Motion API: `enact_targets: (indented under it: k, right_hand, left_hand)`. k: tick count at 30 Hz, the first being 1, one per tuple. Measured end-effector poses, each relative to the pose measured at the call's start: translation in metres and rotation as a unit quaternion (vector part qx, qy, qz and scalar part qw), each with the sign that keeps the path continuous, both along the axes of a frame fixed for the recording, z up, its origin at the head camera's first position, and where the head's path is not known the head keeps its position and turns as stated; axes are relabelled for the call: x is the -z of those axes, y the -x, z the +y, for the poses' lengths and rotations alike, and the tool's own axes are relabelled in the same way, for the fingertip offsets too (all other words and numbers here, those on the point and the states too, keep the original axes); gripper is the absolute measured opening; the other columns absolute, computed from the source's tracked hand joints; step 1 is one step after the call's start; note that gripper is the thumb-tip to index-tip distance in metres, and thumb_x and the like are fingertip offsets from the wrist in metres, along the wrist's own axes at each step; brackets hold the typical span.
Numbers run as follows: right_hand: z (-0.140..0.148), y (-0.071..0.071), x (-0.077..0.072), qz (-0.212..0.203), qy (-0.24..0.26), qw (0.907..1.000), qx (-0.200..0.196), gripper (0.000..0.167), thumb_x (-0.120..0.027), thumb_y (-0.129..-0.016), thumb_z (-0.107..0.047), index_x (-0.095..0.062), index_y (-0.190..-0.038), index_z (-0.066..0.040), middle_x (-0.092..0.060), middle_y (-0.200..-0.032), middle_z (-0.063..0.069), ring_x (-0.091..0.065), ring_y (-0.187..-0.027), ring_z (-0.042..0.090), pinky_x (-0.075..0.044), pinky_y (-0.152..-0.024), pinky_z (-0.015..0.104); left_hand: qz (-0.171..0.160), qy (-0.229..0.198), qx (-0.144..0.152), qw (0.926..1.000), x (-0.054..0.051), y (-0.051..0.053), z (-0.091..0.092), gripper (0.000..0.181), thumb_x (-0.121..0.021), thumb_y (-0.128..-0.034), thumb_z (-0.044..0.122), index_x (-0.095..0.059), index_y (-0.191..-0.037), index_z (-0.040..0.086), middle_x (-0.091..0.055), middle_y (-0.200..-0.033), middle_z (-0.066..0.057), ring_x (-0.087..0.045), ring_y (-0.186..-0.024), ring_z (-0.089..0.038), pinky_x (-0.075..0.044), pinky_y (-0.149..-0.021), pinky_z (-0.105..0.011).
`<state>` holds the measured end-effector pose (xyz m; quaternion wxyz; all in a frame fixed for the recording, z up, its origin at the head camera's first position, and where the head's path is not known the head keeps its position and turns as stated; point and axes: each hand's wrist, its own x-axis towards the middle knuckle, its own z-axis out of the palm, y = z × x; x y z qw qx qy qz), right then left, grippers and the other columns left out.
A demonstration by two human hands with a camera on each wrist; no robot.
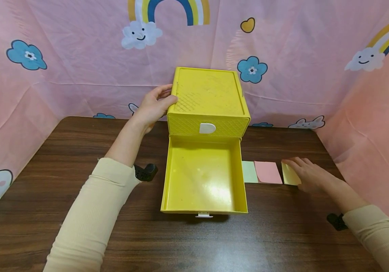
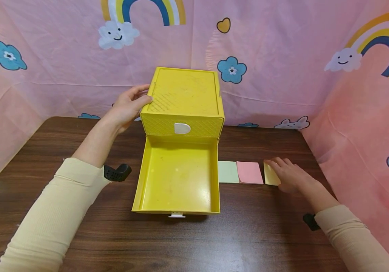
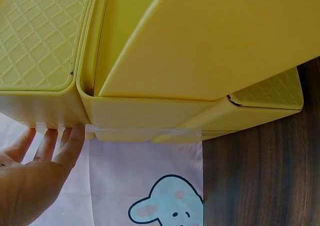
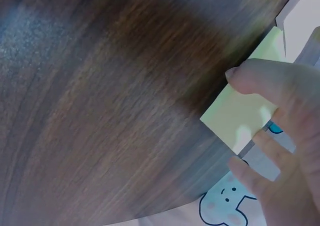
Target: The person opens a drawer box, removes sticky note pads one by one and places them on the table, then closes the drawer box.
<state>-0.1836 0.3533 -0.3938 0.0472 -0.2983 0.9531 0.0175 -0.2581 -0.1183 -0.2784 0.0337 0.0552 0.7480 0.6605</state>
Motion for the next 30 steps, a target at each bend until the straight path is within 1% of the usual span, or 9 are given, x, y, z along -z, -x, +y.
enact_targets:
  k: [5,8,14,18,22,26,30]
  right_hand:
    - [-0.0001,0.0013,-0.0003,-0.011,-0.010,0.9999,0.006,0.083,-0.077,-0.063,0.003,-0.035,-0.134,-0.005,-0.043,-0.126,0.019,-0.047,-0.108,0.043,-0.046,-0.073,0.058]
    - [-0.0016,0.0023,-0.0006,-0.020,-0.011,0.9997,0.005,0.082,-0.077,-0.063,0.005,-0.036,-0.133,-0.005,-0.044,-0.126,0.019,-0.048,-0.107,0.045,-0.046,-0.071,0.058]
    - [-0.0041,0.0040,-0.0011,-0.043,-0.017,0.9988,0.018,0.078,-0.071,-0.065,0.007,-0.036,-0.134,-0.005,-0.044,-0.128,0.021,-0.047,-0.109,0.048,-0.045,-0.074,0.060]
    - [-0.0047,0.0042,-0.0020,-0.060,-0.021,0.9977,0.021,0.078,-0.071,-0.068,0.006,-0.033,-0.135,-0.005,-0.041,-0.131,0.022,-0.045,-0.111,0.051,-0.045,-0.075,0.060]
    - [-0.0043,0.0041,-0.0026,-0.076,-0.017,0.9967,0.022,0.078,-0.072,-0.070,0.002,-0.032,-0.136,-0.004,-0.039,-0.133,0.025,-0.044,-0.111,0.053,-0.044,-0.079,0.061]
    - [-0.0023,0.0050,-0.0025,-0.081,-0.014,0.9963,0.025,0.076,-0.075,-0.071,-0.004,-0.032,-0.135,-0.003,-0.040,-0.131,0.027,-0.044,-0.109,0.055,-0.044,-0.079,0.062]
    - [-0.0014,0.0055,-0.0024,-0.084,-0.012,0.9960,0.029,0.071,-0.074,-0.073,-0.007,-0.036,-0.133,-0.001,-0.041,-0.130,0.027,-0.044,-0.109,0.055,-0.043,-0.079,0.062]
  left_hand:
    - [0.002,0.002,0.002,1.0000,-0.0001,-0.0011,0.0002,0.057,-0.056,-0.0892,0.021,-0.035,-0.142,0.016,-0.037,-0.140,-0.006,-0.047,-0.119,-0.019,-0.043,-0.097,-0.033]
    - [0.003,0.000,0.003,1.0000,-0.0003,-0.0019,0.0006,0.057,-0.055,-0.0896,0.021,-0.035,-0.142,0.016,-0.037,-0.140,-0.007,-0.047,-0.118,-0.019,-0.043,-0.098,-0.033]
    - [0.000,0.001,0.002,1.0000,-0.0007,-0.0022,0.0011,0.057,-0.055,-0.0897,0.021,-0.035,-0.142,0.016,-0.036,-0.140,-0.007,-0.046,-0.119,-0.019,-0.043,-0.098,-0.033]
    - [-0.001,0.002,0.001,1.0000,-0.0005,-0.0016,0.0008,0.057,-0.055,-0.0897,0.021,-0.035,-0.142,0.017,-0.036,-0.140,-0.006,-0.046,-0.119,-0.019,-0.042,-0.098,-0.033]
    - [0.000,0.002,0.002,1.0000,-0.0003,-0.0009,0.0002,0.057,-0.056,-0.0896,0.022,-0.034,-0.142,0.016,-0.036,-0.140,-0.006,-0.046,-0.119,-0.019,-0.042,-0.098,-0.033]
    - [0.004,0.000,0.002,1.0000,0.0006,0.0001,0.0000,0.057,-0.055,-0.0893,0.021,-0.034,-0.142,0.015,-0.037,-0.140,-0.007,-0.047,-0.119,-0.019,-0.043,-0.098,-0.033]
    - [0.007,-0.001,0.003,1.0000,0.0011,0.0001,0.0004,0.057,-0.055,-0.0894,0.019,-0.034,-0.142,0.014,-0.037,-0.141,-0.008,-0.047,-0.119,-0.019,-0.043,-0.097,-0.033]
